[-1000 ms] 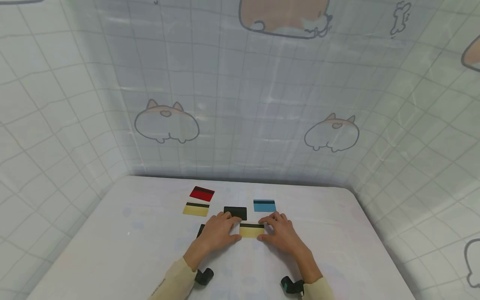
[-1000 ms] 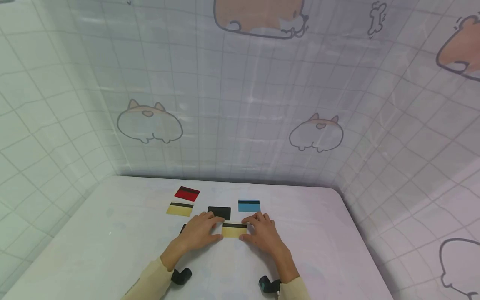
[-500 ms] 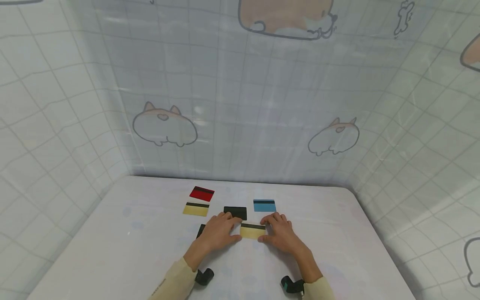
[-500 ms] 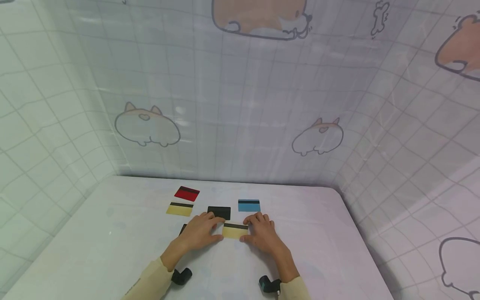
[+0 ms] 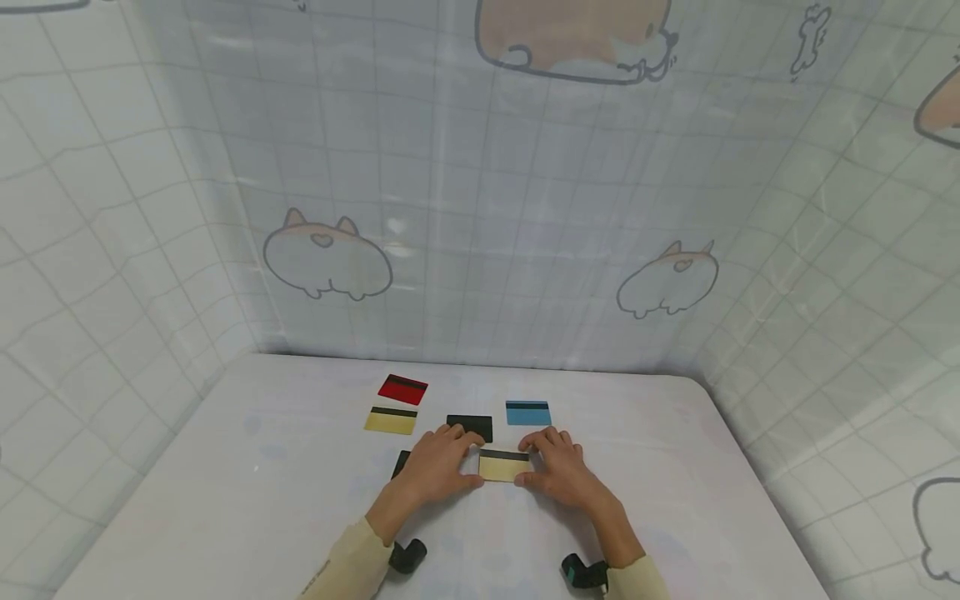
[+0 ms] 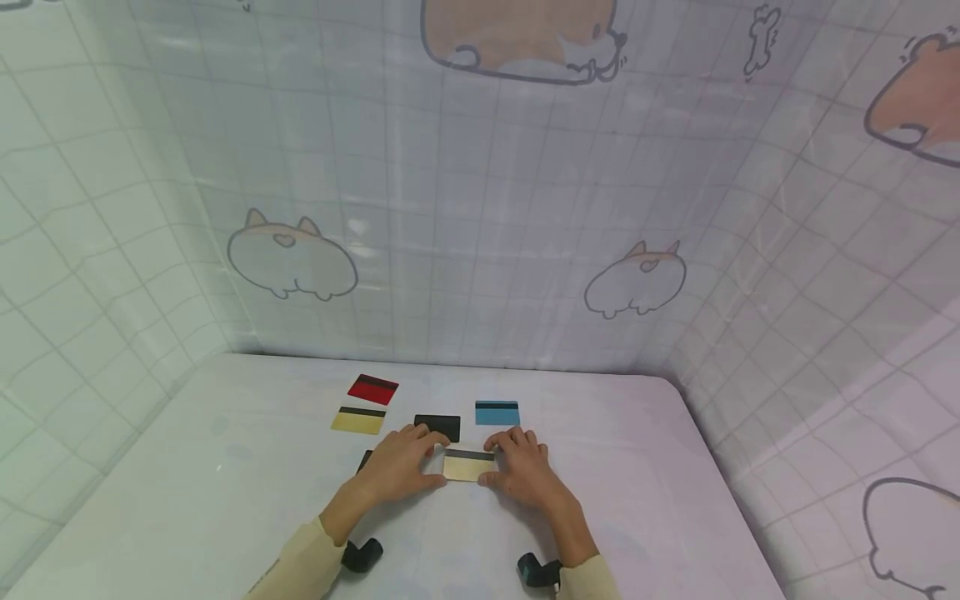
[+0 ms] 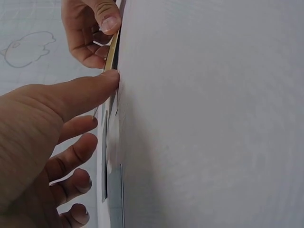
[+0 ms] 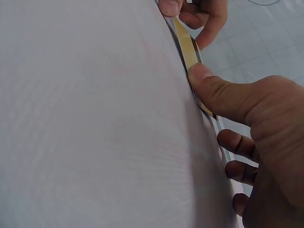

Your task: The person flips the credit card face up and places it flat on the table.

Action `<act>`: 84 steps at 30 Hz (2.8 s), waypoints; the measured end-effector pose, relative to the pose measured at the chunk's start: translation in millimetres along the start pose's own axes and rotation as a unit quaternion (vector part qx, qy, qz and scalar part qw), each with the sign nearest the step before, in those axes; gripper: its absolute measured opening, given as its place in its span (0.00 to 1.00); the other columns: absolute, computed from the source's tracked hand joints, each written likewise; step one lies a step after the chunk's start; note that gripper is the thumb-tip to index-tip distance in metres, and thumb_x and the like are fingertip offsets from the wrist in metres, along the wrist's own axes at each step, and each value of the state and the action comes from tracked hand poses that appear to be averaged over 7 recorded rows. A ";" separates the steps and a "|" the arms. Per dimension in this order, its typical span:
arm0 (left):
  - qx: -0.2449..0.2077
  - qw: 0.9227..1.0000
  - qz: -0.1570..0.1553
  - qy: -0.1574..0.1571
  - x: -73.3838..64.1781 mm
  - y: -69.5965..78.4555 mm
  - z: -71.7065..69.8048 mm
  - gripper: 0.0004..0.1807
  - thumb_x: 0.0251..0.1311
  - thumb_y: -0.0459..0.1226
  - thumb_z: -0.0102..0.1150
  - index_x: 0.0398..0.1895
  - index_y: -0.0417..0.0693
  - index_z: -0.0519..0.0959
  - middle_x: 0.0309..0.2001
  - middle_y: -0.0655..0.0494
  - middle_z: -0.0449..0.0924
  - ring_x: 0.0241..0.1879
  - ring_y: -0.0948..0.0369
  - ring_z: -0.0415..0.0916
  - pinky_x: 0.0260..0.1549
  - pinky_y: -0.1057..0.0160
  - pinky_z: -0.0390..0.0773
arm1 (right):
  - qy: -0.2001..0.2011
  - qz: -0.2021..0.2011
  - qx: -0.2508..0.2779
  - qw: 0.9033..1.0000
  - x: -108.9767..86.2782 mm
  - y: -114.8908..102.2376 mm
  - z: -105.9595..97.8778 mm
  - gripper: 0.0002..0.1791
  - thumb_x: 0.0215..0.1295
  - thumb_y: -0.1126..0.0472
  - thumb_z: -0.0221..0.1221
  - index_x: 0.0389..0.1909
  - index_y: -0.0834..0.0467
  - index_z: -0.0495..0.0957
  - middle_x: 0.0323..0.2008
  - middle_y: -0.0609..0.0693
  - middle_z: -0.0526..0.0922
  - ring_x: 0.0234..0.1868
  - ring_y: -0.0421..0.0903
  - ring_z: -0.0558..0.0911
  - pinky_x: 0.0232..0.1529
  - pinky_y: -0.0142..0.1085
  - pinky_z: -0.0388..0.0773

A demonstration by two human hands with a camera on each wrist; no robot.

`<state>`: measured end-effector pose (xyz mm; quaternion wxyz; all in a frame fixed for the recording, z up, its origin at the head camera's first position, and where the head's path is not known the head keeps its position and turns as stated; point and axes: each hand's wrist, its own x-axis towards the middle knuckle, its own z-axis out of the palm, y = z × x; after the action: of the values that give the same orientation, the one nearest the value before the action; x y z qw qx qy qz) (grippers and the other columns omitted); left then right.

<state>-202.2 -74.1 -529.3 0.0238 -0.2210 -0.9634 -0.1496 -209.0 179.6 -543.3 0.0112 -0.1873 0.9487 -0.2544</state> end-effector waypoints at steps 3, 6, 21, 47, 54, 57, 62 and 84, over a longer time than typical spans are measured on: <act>0.000 1.000 0.006 0.005 -0.8 -0.7 -0.8 0.29 0.52 0.58 0.73 0.56 0.60 0.80 0.38 0.63 0.75 0.42 0.61 0.70 0.47 0.51 0.76 | -0.003 -0.001 0.000 1.000 -0.6 -0.7 0.2 0.27 0.54 0.40 0.72 0.52 0.45 0.77 0.49 0.44 0.73 0.50 0.46 0.65 0.46 0.47 0.59; 0.002 1.000 0.013 0.015 -1.5 -2.4 -2.2 0.29 0.52 0.58 0.72 0.56 0.61 0.81 0.36 0.64 0.73 0.40 0.62 0.69 0.44 0.52 0.75 | -0.005 -0.007 -0.005 1.000 -1.0 -1.1 -0.1 0.32 0.51 0.38 0.73 0.55 0.45 0.78 0.49 0.44 0.73 0.51 0.46 0.66 0.46 0.46 0.60; -0.011 1.000 0.008 0.025 -3.3 -5.7 -4.1 0.29 0.51 0.60 0.71 0.57 0.65 0.81 0.33 0.67 0.72 0.39 0.63 0.66 0.41 0.55 0.73 | 0.004 -0.032 -0.011 0.999 -1.4 2.1 -2.3 0.31 0.53 0.39 0.72 0.57 0.45 0.79 0.49 0.42 0.73 0.48 0.42 0.66 0.50 0.46 0.65; -0.058 0.993 0.056 0.081 -5.5 -13.0 -12.8 0.30 0.54 0.59 0.70 0.59 0.61 0.80 0.32 0.66 0.73 0.35 0.66 0.66 0.36 0.62 0.68 | 0.048 -0.078 0.038 0.995 -3.3 -4.0 -13.2 0.30 0.56 0.45 0.72 0.59 0.49 0.78 0.47 0.41 0.74 0.49 0.42 0.69 0.50 0.46 0.71; -0.055 0.992 0.059 0.096 -5.5 -11.4 -13.9 0.30 0.52 0.59 0.71 0.57 0.63 0.80 0.31 0.67 0.73 0.35 0.67 0.66 0.35 0.64 0.67 | 0.040 -0.064 0.046 0.996 -2.9 -4.7 -13.5 0.30 0.55 0.46 0.72 0.59 0.48 0.78 0.47 0.40 0.73 0.49 0.40 0.68 0.51 0.45 0.72; -0.050 0.991 0.063 0.106 -5.8 -11.0 -13.6 0.30 0.52 0.61 0.70 0.57 0.64 0.80 0.30 0.67 0.73 0.35 0.68 0.65 0.34 0.65 0.67 | 0.039 -0.062 0.045 0.996 -3.2 -4.7 -13.1 0.30 0.56 0.46 0.72 0.60 0.48 0.78 0.47 0.39 0.73 0.49 0.40 0.68 0.50 0.45 0.73; -0.047 0.989 0.070 0.122 -7.1 -9.8 -11.9 0.30 0.52 0.62 0.69 0.57 0.64 0.80 0.30 0.68 0.73 0.35 0.68 0.64 0.35 0.65 0.67 | 0.039 -0.069 0.043 0.996 -5.5 -5.3 -13.9 0.30 0.56 0.45 0.72 0.60 0.48 0.78 0.49 0.39 0.72 0.51 0.40 0.68 0.51 0.45 0.75; -0.068 0.987 0.088 0.113 -13.8 -4.4 -19.2 0.31 0.54 0.63 0.67 0.58 0.63 0.80 0.31 0.64 0.76 0.35 0.67 0.64 0.37 0.63 0.67 | 0.041 -0.085 0.034 0.995 -12.6 -15.1 -13.3 0.31 0.56 0.41 0.71 0.60 0.45 0.77 0.53 0.38 0.71 0.54 0.39 0.67 0.55 0.47 0.75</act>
<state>-192.1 -89.4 -513.8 0.1310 -0.2876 -0.9189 -0.2361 -193.6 178.4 -525.3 -0.0434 -0.2564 0.9196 -0.2944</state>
